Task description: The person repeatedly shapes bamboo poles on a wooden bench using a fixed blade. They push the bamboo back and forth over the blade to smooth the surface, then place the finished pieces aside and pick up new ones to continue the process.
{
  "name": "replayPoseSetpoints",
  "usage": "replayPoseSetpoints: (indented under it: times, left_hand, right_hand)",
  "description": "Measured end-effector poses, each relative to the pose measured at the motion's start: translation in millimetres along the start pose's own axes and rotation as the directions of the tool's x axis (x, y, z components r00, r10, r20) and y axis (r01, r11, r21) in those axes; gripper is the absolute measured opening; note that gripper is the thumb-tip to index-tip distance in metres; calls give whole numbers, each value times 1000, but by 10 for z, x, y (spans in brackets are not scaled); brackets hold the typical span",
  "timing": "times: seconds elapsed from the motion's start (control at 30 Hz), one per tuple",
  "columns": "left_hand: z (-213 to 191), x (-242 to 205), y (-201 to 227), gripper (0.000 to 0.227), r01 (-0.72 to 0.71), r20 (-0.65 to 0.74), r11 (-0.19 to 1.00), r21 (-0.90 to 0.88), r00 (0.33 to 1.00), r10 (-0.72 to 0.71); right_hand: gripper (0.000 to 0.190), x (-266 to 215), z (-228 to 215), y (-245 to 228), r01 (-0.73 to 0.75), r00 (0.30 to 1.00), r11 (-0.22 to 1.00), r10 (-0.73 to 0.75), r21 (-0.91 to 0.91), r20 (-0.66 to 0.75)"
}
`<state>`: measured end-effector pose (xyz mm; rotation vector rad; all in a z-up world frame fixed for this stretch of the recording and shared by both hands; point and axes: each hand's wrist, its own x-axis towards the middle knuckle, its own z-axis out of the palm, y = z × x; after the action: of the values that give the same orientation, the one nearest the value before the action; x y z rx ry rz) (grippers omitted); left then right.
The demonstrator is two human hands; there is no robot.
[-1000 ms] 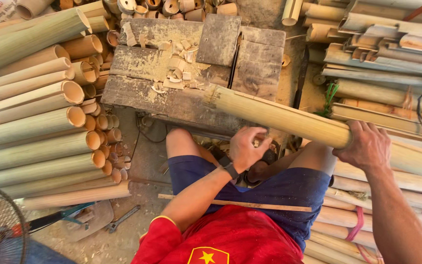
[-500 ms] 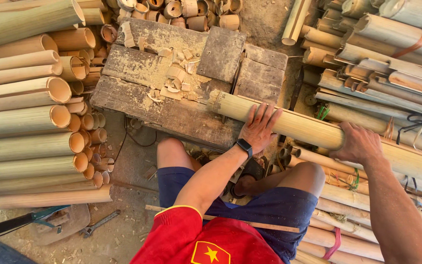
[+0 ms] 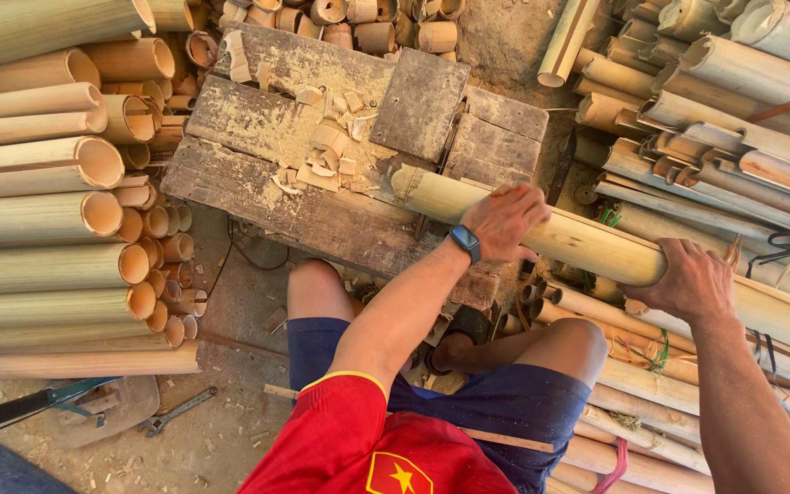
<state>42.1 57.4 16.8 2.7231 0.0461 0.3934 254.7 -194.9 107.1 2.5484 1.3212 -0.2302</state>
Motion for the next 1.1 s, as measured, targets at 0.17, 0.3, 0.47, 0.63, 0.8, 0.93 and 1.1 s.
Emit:
replayPoseSetpoints:
  times: [0.17,0.3,0.47,0.63,0.8,0.93,1.1]
  left_hand:
    - [89,-342,349,90,157,-437,986,62,892,-115]
    - [122,-183,384,98,341,-239,905,254,929,-283]
    - [102,113,31,74,249,153,954,165,949,-274]
    - [159,-203,112,79,5,-286,996,86,958,20]
    - [151,-278,405,98,334,-345,931,145,899,-269]
    - [-59,46,266,92,350,119,925,151,922,-368]
    - [-346,208,0,90,122,214,990,-71,971,-104]
  right_hand:
    - [94,148,-161,3,-111,958,994,105,8,266]
    - [92,139,-182,21,-97,967,995,93,4,235]
    - [97,153,-101,77,-7,989,1000,12,-30,150]
    - [103,248,-44,147,-90,946,996,84,5,314]
    - [107,306,-86,141,-53,944,999,54,-13,325]
    - [99,296,-106,129,-95,931,995,92,-7,353]
    - [102,229,-61,68,-56,944,998,51,7,327]
